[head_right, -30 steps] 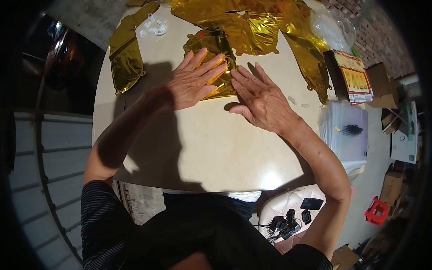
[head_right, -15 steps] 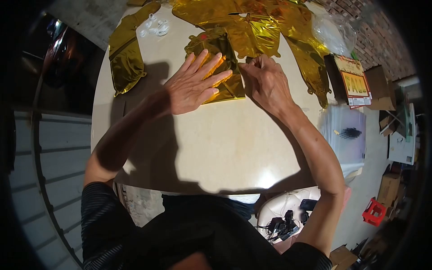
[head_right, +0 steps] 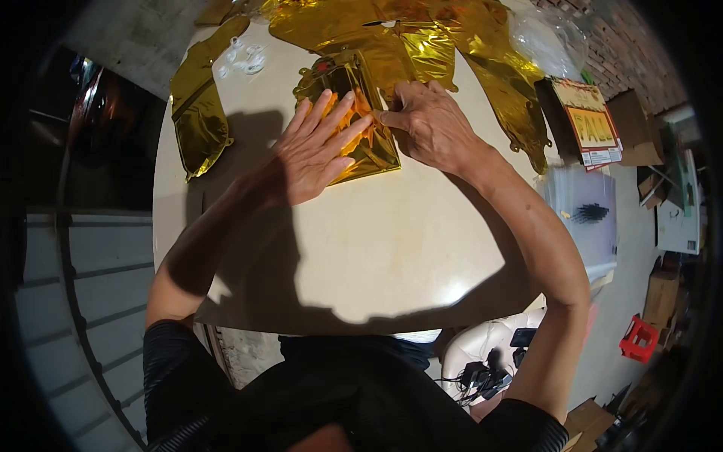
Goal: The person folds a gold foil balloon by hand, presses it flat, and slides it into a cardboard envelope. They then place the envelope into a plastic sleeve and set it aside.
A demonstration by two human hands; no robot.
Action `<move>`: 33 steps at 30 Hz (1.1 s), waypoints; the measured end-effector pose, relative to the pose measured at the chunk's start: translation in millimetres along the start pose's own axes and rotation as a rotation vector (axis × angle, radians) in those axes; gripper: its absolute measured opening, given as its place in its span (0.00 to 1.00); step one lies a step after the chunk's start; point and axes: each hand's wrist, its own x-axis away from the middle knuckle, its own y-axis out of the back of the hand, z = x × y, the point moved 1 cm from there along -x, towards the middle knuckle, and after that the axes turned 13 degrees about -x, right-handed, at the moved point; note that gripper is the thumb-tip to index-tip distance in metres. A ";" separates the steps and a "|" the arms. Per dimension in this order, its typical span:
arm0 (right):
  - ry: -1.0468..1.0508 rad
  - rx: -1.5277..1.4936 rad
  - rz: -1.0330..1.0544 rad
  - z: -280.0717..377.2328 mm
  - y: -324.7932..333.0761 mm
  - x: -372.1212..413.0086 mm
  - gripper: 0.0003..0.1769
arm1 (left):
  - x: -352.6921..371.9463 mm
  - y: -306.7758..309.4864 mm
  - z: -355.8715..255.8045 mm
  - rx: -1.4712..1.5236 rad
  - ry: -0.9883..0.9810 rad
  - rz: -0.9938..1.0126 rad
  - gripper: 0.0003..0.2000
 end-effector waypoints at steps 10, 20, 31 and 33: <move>0.154 0.008 0.108 -10.0 3.2 -2.9 0.10 | -1.4 4.4 1.7 0.102 -0.016 0.005 0.35; 0.076 -0.125 -0.072 -7.3 9.1 25.9 0.25 | -2.3 5.9 0.0 0.052 -0.004 0.073 0.33; 0.144 0.032 -0.044 21.2 -4.0 26.3 0.20 | -0.2 -0.9 -0.5 -0.001 0.012 0.000 0.29; 0.124 0.005 -0.062 23.9 -3.5 27.1 0.19 | -0.6 -1.2 -0.3 -0.005 0.013 0.025 0.29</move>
